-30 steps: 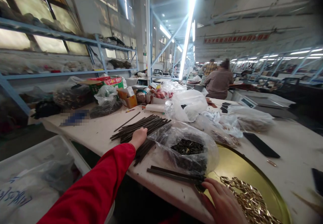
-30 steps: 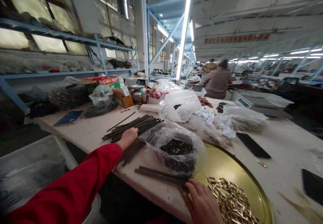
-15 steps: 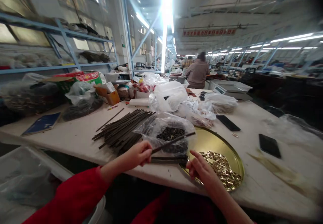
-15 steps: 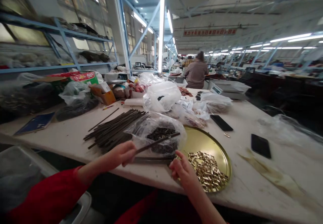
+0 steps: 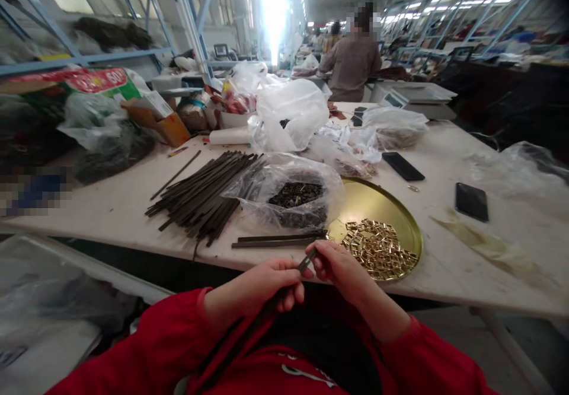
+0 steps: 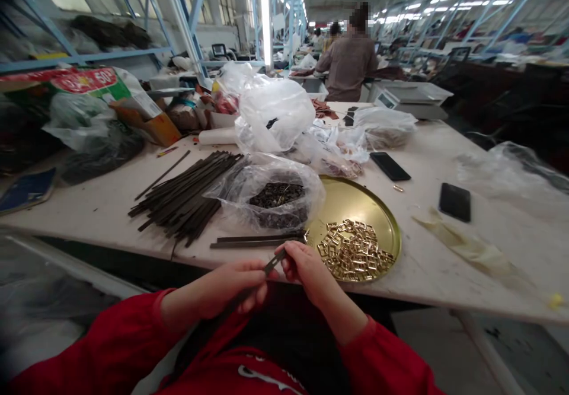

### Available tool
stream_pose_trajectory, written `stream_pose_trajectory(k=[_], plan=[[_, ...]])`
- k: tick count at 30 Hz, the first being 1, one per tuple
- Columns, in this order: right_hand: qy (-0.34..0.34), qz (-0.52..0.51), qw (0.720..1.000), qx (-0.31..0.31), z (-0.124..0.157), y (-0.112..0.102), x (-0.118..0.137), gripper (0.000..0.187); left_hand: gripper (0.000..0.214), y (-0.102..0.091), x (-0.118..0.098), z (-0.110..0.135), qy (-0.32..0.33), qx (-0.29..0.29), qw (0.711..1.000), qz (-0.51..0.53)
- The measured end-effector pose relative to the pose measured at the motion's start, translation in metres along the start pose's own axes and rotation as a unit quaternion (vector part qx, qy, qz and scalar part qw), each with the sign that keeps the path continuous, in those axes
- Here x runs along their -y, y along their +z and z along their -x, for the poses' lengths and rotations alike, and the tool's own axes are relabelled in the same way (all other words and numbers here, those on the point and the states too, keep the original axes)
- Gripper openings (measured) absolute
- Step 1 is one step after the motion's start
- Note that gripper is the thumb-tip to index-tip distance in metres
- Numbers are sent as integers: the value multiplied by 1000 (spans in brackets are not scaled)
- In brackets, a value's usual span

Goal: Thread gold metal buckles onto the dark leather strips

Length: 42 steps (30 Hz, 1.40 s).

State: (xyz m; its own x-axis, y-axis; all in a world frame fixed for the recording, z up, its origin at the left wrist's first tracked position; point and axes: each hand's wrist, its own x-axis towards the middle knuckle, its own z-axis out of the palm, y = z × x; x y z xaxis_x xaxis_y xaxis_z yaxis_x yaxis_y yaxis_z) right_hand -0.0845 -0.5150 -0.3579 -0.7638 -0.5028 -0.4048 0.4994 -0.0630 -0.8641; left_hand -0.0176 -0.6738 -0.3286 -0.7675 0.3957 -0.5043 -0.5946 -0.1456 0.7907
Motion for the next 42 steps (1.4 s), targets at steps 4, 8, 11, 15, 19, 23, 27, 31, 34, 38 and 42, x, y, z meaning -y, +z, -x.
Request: stream_pose_trajectory(k=[4, 8, 11, 15, 19, 23, 27, 31, 34, 38, 42], plan=[[-33, 89, 995, -11, -15, -6, 10, 41, 21, 2, -4, -9, -6, -40, 998, 51], [-176, 243, 949, -95, -46, -23, 39, 37, 22, -4, -8, -12, -17, -72, 995, 72], [-252, 441, 850, -138, -84, -32, 62, 31, 22, -13, -10, -14, -8, -73, 993, 93], [-226, 704, 666, -100, -138, -31, 75, 37, 22, -24, -13, -16, -9, -93, 990, 109], [-191, 762, 617, -49, -166, -29, 70, 32, 22, -35, -15, -18, -4, -111, 985, 131], [-188, 794, 578, -20, -163, -31, 65, 21, 25, -43, -16, -19, 7, -121, 980, 157], [-200, 803, 561, -20, -157, -29, 67, 24, 24, -48, -15, -22, -1, -108, 977, 183], [-219, 774, 595, 0, -160, -14, 64, 32, 24, -50, -12, -23, 0, -101, 977, 188], [-201, 767, 609, 34, -166, -1, 60, 28, 25, -51, -12, -23, 7, -101, 976, 192], [-196, 776, 599, 31, -167, 3, 59, 20, 26, -51, -15, -23, 6, -110, 975, 192], [-199, 776, 598, 24, -163, 1, 62, 25, 26, -51, -15, -24, 0, -114, 974, 194]])
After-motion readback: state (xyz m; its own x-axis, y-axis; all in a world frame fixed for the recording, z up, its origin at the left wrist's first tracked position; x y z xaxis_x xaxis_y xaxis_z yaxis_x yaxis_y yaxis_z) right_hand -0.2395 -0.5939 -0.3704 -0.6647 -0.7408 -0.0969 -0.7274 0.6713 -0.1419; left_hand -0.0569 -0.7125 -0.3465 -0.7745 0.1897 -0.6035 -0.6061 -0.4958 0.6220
